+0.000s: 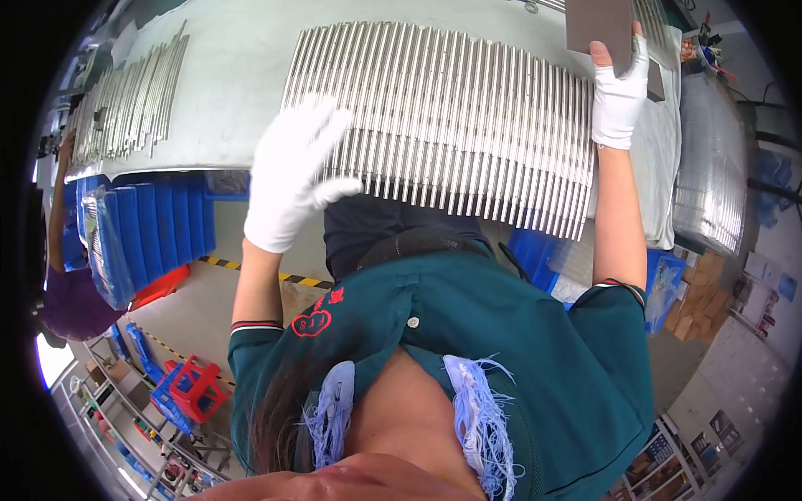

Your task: The person polishes metal rods by hand using a sanding block, aligning them in rows on a workbench.

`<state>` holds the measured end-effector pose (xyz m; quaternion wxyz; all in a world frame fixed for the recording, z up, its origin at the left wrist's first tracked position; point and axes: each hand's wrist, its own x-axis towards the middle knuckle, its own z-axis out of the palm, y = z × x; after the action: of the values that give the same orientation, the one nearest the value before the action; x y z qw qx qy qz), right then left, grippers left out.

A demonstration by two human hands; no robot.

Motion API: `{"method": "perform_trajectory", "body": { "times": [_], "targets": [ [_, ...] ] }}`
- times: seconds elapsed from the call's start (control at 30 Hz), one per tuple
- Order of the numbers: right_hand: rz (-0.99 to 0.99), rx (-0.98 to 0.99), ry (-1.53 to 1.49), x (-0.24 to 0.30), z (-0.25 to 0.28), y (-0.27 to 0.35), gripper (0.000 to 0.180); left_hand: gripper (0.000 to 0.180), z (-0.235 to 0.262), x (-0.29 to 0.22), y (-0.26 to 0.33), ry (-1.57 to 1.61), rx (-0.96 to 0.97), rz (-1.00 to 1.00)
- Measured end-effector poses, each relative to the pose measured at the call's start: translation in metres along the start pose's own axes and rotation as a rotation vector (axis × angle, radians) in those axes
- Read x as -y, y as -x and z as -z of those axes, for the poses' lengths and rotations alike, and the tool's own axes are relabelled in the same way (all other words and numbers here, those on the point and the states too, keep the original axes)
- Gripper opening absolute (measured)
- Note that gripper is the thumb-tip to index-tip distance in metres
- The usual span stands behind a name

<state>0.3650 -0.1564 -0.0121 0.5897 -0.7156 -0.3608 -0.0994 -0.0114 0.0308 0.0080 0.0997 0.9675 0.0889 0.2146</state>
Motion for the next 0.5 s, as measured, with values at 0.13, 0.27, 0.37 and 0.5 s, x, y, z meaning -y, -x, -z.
{"method": "perform_trajectory", "body": {
  "times": [0.13,0.27,0.37,0.5],
  "targets": [
    [0.118,0.057,-0.056,-0.005,-0.001,0.008,0.077,0.059,0.000,0.024,-0.004,-0.237,-0.003,0.445],
    [0.080,-0.020,-0.130,-0.013,-0.001,0.004,0.080,0.051,-0.013,0.032,-0.009,-0.132,-0.042,0.526],
    [0.120,-0.103,-0.069,-0.013,0.001,-0.003,0.079,0.046,-0.019,0.033,-0.014,-0.157,-0.085,0.515],
    [0.281,-0.188,0.181,-0.005,0.011,-0.015,0.092,0.052,-0.021,0.028,-0.018,-0.163,-0.063,0.578]
  ]
}}
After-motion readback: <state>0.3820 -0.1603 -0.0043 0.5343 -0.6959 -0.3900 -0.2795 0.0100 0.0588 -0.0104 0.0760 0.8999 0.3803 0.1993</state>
